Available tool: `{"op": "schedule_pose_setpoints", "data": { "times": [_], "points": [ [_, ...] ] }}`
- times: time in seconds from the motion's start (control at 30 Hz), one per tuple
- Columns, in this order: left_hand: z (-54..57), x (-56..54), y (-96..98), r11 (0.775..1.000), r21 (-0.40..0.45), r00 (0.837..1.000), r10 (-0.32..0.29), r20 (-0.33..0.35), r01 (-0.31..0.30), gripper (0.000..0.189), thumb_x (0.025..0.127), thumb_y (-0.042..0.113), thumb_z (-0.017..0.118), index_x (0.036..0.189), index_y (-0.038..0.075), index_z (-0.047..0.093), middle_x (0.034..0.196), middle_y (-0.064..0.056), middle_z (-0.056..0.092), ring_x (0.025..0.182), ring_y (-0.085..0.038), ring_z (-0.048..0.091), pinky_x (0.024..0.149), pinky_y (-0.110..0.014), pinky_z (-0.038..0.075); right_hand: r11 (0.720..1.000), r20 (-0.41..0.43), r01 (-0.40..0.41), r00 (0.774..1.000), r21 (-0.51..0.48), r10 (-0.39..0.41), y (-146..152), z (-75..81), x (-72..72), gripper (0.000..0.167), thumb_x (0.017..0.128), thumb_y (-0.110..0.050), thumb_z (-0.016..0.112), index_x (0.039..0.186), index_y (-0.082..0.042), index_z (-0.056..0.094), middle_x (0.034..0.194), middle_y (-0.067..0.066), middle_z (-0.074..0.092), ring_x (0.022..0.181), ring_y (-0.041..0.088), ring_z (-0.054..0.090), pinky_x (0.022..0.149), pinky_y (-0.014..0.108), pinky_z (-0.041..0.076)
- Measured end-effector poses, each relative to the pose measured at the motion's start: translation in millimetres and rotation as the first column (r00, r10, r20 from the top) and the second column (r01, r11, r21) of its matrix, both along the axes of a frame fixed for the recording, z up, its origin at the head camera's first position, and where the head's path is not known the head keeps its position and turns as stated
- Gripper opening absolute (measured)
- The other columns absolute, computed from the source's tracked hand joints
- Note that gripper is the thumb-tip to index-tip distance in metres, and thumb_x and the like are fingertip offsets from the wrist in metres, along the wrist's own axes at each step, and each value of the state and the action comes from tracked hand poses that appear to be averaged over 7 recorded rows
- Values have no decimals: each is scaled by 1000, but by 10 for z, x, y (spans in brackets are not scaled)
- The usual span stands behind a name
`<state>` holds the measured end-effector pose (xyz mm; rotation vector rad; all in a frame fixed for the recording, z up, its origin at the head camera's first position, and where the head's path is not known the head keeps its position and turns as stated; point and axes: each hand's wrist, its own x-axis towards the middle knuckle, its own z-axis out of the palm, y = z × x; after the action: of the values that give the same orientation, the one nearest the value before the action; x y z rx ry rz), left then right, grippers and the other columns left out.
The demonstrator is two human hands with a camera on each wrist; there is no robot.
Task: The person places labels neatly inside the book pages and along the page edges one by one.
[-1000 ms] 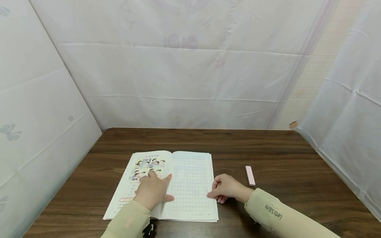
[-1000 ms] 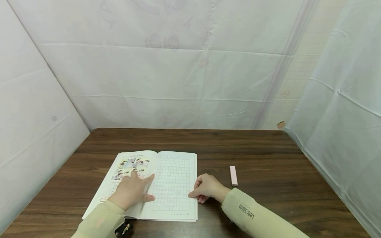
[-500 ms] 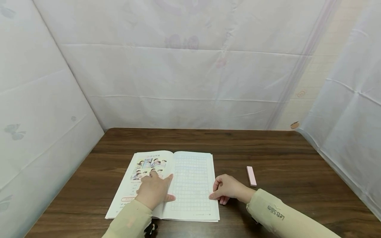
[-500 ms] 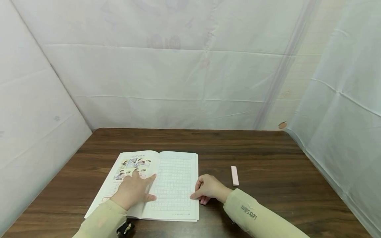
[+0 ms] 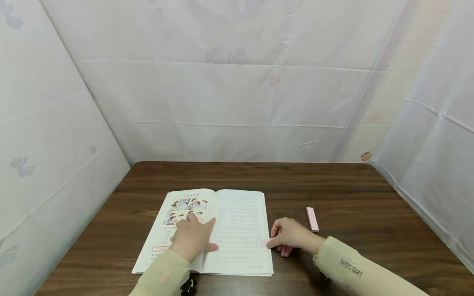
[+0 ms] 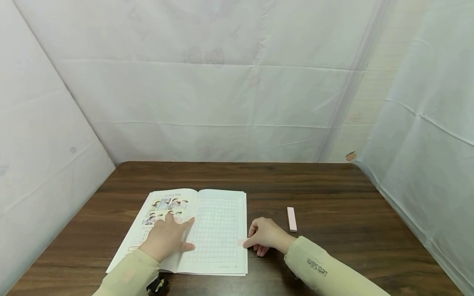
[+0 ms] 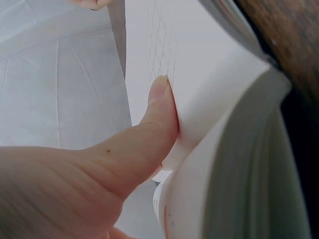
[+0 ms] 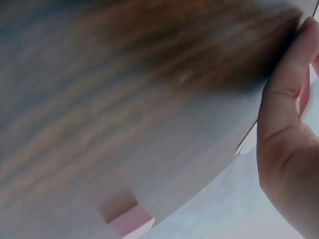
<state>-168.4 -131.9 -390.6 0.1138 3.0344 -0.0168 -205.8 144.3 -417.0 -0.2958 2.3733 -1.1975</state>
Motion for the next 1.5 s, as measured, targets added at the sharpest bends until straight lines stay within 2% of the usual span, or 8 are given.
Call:
{"op": "schedule_pose_setpoints", "data": {
  "times": [0.33,0.4,0.57,0.67,0.83,0.93,1.13,1.5],
  "points": [
    [-6,-14,-5,1000,7,1000,22,5,-22,81,69,56,80,140,25,57,110,-36,51,91,-56,56,58,-67,53,997,-184,2,983,79,13,173,175,-5,19,83,-21,79,84,-6,67,62,3,63,51,13,60,50,29,55],
    [-13,-13,-8,1000,4,1000,19,-2,-19,81,69,56,79,140,25,57,110,-36,51,91,-57,56,57,-66,54,994,-263,4,964,113,26,223,217,-8,17,84,-23,77,83,-8,69,65,0,63,56,11,58,53,26,52],
    [-24,-11,-6,1000,6,1000,17,-10,-17,81,69,56,80,140,25,57,109,-37,51,91,-58,56,55,-65,54,972,-455,52,889,231,61,332,326,3,13,86,-27,76,82,-16,72,74,-9,66,70,6,55,64,25,46],
    [-19,-12,-1,1000,8,1000,18,-11,-18,81,69,56,80,140,25,57,111,-38,51,93,-60,56,55,-65,53,962,-510,76,857,262,71,398,382,15,11,88,-27,75,83,-17,72,77,-10,68,71,4,57,65,25,48],
    [-6,-4,4,1000,6,1000,20,-10,-20,82,69,57,79,141,25,57,112,-39,51,95,-62,55,56,-66,53,946,-564,104,820,307,93,542,389,-9,8,88,-22,75,84,-15,74,78,-9,69,70,1,57,62,23,48],
    [-8,-3,3,1000,6,1000,20,-6,-20,82,69,57,79,141,25,56,112,-39,50,95,-63,55,56,-66,53,928,-573,115,811,355,119,629,367,-25,6,88,-19,74,84,-15,74,81,-6,71,69,3,58,63,25,50],
    [-6,2,-6,1000,7,1000,29,-3,-29,81,69,56,79,141,25,57,112,-38,50,93,-59,56,56,-66,53,887,-574,94,792,453,209,817,302,-37,13,85,-16,77,93,-7,74,99,8,75,90,25,70,73,38,56],
    [-26,-16,0,999,21,999,34,-16,-33,81,68,55,80,140,24,57,113,-39,50,94,-61,54,57,-68,52,883,-545,46,801,468,247,1061,173,-109,33,77,-16,83,106,-2,74,111,12,73,106,34,68,87,48,56]
  ]
}}
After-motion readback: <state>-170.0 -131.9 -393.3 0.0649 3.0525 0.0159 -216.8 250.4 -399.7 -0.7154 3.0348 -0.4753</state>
